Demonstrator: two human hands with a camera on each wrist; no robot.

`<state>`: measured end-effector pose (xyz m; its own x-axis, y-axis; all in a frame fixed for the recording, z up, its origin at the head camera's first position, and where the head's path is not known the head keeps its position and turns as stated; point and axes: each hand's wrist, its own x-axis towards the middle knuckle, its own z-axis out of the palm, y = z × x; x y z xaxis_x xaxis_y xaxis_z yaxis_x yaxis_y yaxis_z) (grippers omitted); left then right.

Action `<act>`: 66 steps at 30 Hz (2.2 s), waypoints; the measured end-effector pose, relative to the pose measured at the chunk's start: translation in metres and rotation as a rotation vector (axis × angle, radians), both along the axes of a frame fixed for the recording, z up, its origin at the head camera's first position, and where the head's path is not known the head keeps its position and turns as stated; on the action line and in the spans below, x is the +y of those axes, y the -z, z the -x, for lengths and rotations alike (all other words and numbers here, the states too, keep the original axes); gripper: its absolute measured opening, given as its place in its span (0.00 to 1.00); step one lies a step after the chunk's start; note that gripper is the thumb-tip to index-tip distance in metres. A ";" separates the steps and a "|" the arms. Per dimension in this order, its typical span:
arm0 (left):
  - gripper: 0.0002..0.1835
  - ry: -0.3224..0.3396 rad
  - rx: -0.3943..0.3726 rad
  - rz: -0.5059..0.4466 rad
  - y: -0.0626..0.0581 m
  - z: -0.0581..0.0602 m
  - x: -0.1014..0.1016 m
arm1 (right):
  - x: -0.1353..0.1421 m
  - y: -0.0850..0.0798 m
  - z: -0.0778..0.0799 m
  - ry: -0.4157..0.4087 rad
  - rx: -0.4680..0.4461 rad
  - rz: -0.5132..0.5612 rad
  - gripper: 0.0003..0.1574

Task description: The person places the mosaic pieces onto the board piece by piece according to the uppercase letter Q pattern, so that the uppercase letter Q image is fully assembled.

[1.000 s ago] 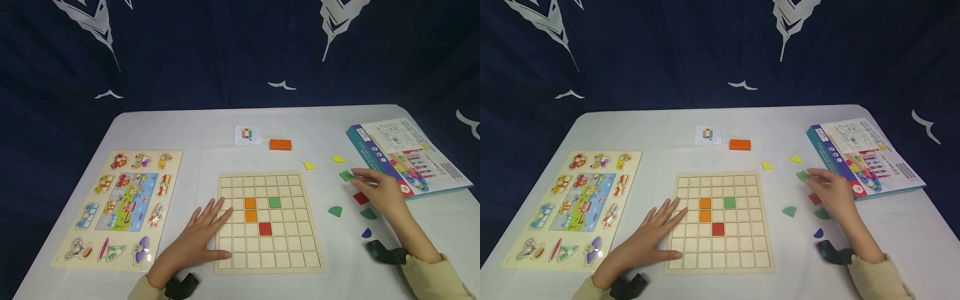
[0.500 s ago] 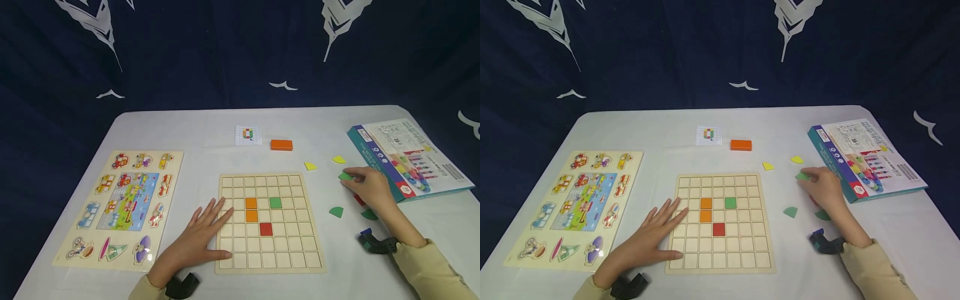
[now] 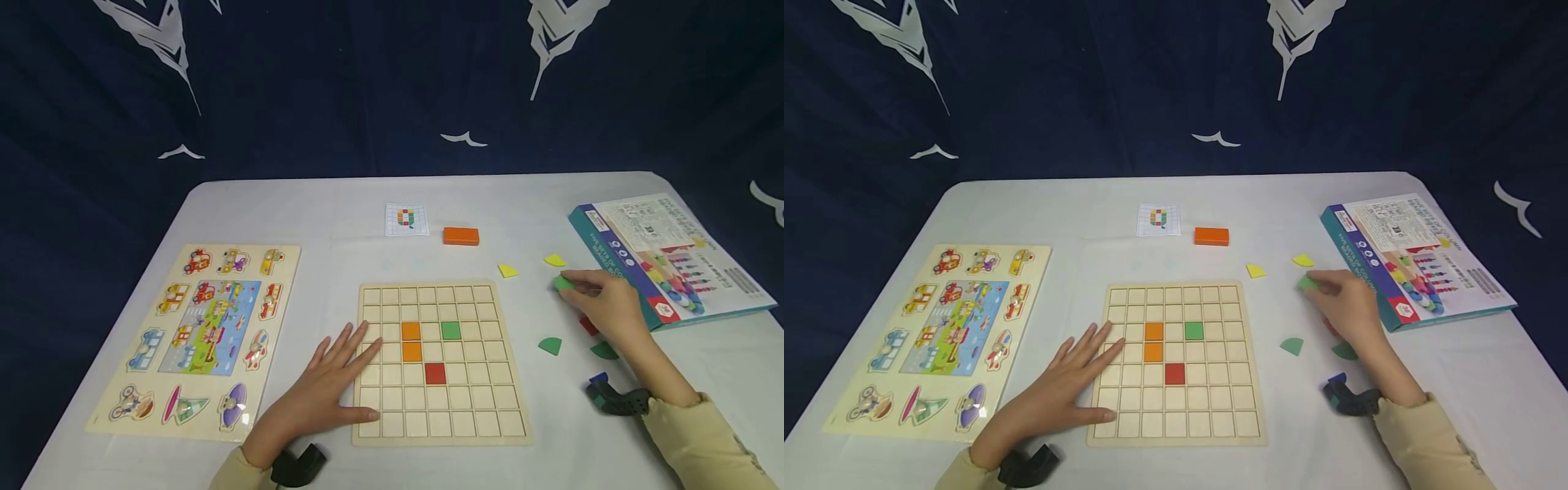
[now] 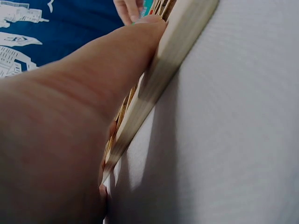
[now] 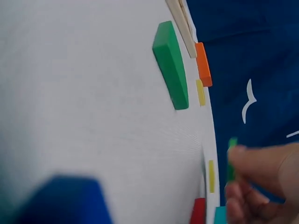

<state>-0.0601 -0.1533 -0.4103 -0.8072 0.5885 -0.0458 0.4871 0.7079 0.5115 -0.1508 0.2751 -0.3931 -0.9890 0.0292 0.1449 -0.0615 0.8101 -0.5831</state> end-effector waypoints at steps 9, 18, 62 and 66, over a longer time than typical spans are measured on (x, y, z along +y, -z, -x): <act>0.53 -0.004 -0.002 0.003 -0.001 0.000 0.001 | -0.032 -0.019 -0.013 -0.211 0.198 0.158 0.19; 0.53 -0.007 -0.006 0.001 -0.001 0.000 0.001 | -0.081 -0.023 -0.035 -0.408 0.166 0.279 0.21; 0.53 -0.008 -0.005 0.000 -0.001 0.000 0.001 | -0.122 0.002 -0.046 -0.602 -0.055 0.231 0.16; 0.53 -0.007 -0.007 0.000 -0.001 0.000 0.001 | -0.115 -0.004 -0.046 -0.560 0.000 0.219 0.17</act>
